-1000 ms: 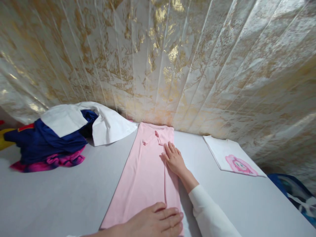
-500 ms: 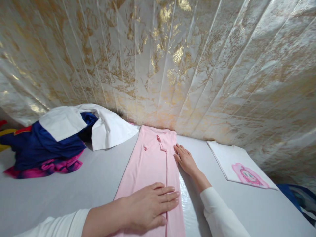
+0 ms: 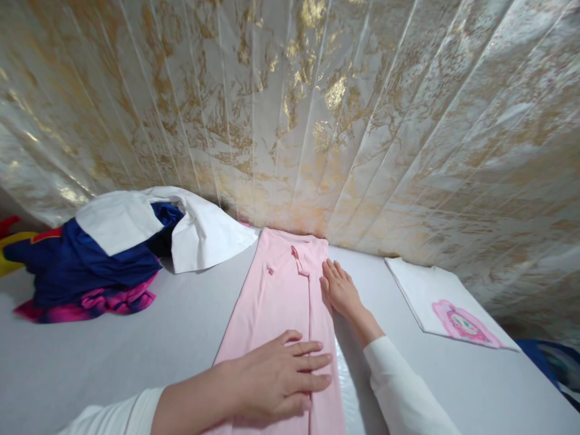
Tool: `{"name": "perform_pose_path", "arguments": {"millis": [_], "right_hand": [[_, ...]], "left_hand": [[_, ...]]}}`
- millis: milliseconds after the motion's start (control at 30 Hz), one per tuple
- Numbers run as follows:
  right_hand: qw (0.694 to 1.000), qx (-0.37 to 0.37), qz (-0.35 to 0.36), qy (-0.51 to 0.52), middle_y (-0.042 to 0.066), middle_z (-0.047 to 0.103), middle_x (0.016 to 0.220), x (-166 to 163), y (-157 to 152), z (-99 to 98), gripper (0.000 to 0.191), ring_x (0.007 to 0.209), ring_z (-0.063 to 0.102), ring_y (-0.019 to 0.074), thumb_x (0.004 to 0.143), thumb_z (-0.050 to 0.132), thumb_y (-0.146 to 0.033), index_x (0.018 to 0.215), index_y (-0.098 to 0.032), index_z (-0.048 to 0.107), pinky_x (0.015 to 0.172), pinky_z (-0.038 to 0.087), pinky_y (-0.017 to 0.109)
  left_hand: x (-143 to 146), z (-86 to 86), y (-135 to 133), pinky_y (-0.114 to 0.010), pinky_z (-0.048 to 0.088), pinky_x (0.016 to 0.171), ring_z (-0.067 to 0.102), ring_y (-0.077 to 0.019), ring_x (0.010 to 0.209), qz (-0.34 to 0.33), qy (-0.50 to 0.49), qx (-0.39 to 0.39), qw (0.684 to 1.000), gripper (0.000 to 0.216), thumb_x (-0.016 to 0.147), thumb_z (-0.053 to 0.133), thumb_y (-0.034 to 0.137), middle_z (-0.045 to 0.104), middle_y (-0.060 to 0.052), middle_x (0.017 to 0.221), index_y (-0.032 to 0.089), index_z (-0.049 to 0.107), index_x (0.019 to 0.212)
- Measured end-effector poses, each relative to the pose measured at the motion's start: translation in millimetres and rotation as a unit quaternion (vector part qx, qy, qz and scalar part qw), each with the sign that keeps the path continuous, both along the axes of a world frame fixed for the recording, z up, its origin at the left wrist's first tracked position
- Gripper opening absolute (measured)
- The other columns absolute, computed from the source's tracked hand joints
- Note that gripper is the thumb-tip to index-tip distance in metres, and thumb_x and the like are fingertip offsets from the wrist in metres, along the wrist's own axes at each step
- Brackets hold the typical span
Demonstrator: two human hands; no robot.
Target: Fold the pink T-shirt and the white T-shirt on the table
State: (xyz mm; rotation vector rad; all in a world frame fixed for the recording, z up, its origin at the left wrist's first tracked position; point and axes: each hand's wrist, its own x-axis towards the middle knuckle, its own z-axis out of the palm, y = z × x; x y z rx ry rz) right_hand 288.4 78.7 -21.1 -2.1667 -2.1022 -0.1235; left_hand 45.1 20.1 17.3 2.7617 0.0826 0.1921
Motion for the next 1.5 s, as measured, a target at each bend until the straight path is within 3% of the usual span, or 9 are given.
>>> {"name": "perform_pose_path", "arguments": {"millis": [167,367,500,667,1000,1133,1267,1400,1500], "right_hand": [[0.998,0.043,0.045,0.009,0.014,0.029,0.154,-20,-31,0.3,0.053,0.144,0.024,0.0244,0.097,0.032,-0.031,0.146,-0.008,0.035,0.112,0.029,0.043],[0.998,0.030,0.061,0.018,0.017,0.026,0.155,-60,-99,-15.9,0.061,0.144,0.021,0.0281,0.096,0.036,-0.041,0.145,-0.005,0.035,0.114,0.026,0.046],[0.998,0.013,0.045,0.031,0.017,0.022,0.155,-67,-103,-14.6,0.068,0.145,0.018,0.0284,0.095,0.037,-0.050,0.146,-0.005,0.033,0.114,0.024,0.048],[0.999,0.002,0.044,0.024,0.016,0.022,0.155,-63,-101,-10.3,0.072,0.144,0.019,0.0287,0.094,0.036,-0.055,0.146,-0.005,0.034,0.114,0.024,0.049],[0.990,0.085,0.103,0.039,0.016,0.029,0.154,-75,-138,-22.6,0.068,0.143,0.023,0.0285,0.095,0.040,-0.053,0.148,-0.011,0.031,0.114,0.028,0.048],[0.990,0.080,0.105,0.052,0.015,0.032,0.153,-74,-138,-21.5,0.061,0.142,0.027,0.0279,0.097,0.039,-0.047,0.145,-0.012,0.036,0.113,0.030,0.047],[0.979,0.098,0.123,0.128,0.014,0.043,0.147,-66,-138,-9.2,0.048,0.137,0.037,0.0243,0.099,0.035,-0.035,0.142,-0.014,0.038,0.109,0.037,0.044],[0.951,0.091,0.149,0.254,0.009,0.064,0.113,-57,-153,15.0,0.027,0.108,0.057,0.0209,0.098,0.034,-0.022,0.114,-0.022,0.056,0.090,0.048,0.038],[0.935,0.033,0.171,0.308,0.003,0.062,0.086,-50,-175,29.2,0.019,0.083,0.057,0.0177,0.094,0.038,-0.016,0.087,-0.023,0.054,0.074,0.048,0.032]], "left_hand": [[-19,5.2,17,-0.038,0.022,0.112,0.031,-0.0203,0.140,0.090,0.022,0.050,0.994,0.042,0.100,0.039,0.026,0.036,-0.009,0.151,0.016,0.041,0.141],[-43,-28.9,9,-0.041,0.024,0.111,0.024,-0.0244,0.143,0.288,0.013,0.125,0.949,0.053,0.099,0.039,0.033,0.027,-0.014,0.155,0.012,0.031,0.147],[-44,-40.4,3,-0.038,0.025,0.110,0.027,-0.0224,0.141,0.302,0.006,0.153,0.941,0.052,0.100,0.036,0.036,0.028,-0.013,0.154,0.014,0.031,0.147],[-49,-33.5,2,-0.037,0.025,0.111,0.022,-0.0209,0.143,0.317,0.001,0.153,0.936,0.052,0.101,0.035,0.034,0.023,-0.013,0.156,0.013,0.029,0.148],[-77,-39.6,-16,-0.038,0.029,0.109,0.036,-0.0231,0.137,0.363,-0.024,0.196,0.911,0.052,0.097,0.038,0.028,0.039,-0.014,0.149,0.011,0.033,0.146],[-65,-20.7,-21,-0.041,0.029,0.107,0.039,-0.0236,0.133,0.321,-0.069,0.161,0.931,0.042,0.093,0.040,0.013,0.045,-0.014,0.145,0.014,0.044,0.134],[-42,3.4,-36,-0.034,0.039,0.093,0.054,-0.0193,0.106,0.144,-0.120,0.063,0.980,0.019,0.091,0.046,0.009,0.062,-0.007,0.113,0.019,0.056,0.105],[-19,7.6,-47,-0.031,0.041,0.075,0.053,-0.0163,0.082,0.002,-0.098,0.111,0.989,0.005,0.092,0.054,0.015,0.061,-0.002,0.090,0.018,0.056,0.089],[-8,2.6,-48,-0.032,0.039,0.070,0.051,-0.0161,0.077,-0.032,-0.091,0.161,0.982,0.016,0.094,0.054,0.019,0.058,-0.001,0.082,0.017,0.055,0.078]]}}
